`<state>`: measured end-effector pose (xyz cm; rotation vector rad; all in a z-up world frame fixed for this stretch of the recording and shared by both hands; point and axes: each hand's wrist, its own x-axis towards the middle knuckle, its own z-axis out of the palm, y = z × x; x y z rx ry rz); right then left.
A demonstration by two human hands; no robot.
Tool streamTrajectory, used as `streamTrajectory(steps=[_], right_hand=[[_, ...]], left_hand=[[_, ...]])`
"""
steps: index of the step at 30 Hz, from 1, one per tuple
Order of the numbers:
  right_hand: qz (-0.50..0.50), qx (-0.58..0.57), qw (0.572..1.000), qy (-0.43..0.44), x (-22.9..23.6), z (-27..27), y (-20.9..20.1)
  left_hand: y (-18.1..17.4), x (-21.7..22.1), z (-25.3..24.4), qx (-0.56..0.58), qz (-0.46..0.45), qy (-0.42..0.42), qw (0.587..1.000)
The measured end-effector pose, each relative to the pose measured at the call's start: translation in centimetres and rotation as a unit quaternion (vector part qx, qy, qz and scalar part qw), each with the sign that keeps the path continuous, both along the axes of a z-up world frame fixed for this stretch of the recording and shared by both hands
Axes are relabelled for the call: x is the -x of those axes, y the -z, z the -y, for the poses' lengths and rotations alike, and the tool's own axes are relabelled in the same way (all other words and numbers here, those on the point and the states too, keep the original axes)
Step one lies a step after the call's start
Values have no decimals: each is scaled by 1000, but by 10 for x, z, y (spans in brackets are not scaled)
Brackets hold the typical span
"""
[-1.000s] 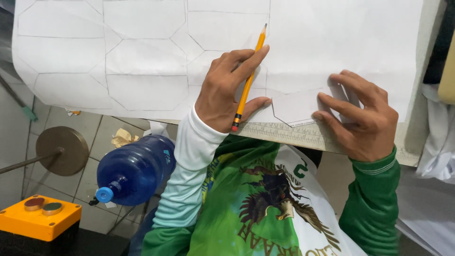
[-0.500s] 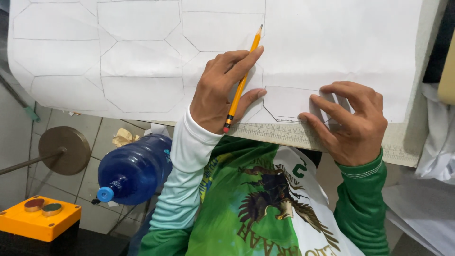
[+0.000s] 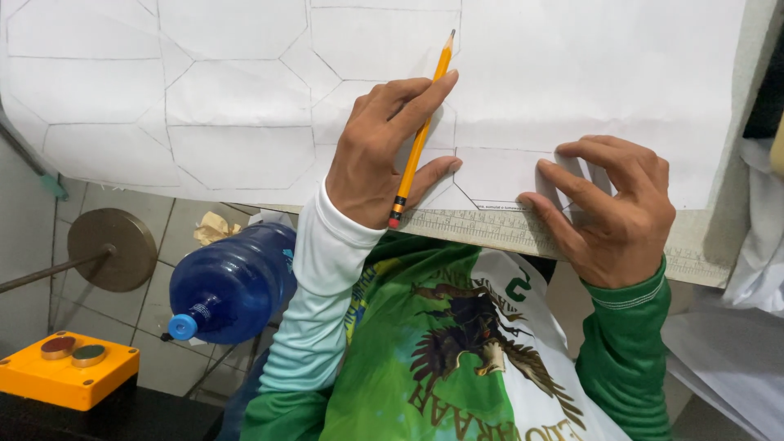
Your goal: The person uses a pencil and a ruler to draw a series of geometric shapes on a large sheet of white paper. They repeatedly position a small paper template on the sheet, trace its outline, and then move it to a new location to continue the pattern.
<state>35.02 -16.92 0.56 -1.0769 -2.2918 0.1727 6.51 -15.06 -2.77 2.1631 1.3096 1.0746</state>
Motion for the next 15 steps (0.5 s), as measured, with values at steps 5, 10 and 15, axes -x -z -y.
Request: streamTrajectory(steps=[5,10,15], right_hand=[[4,-3,1000,-1,-1,0,1],[12,4,1000,1,-3,1,1],[-10,27,1000,-8,-3,0,-1]], left_hand=[[-3,0,1,5,12,1,1000],[-4,-1,2,5,8,0,1000],[-5,-1,1,4,13,2,1000]])
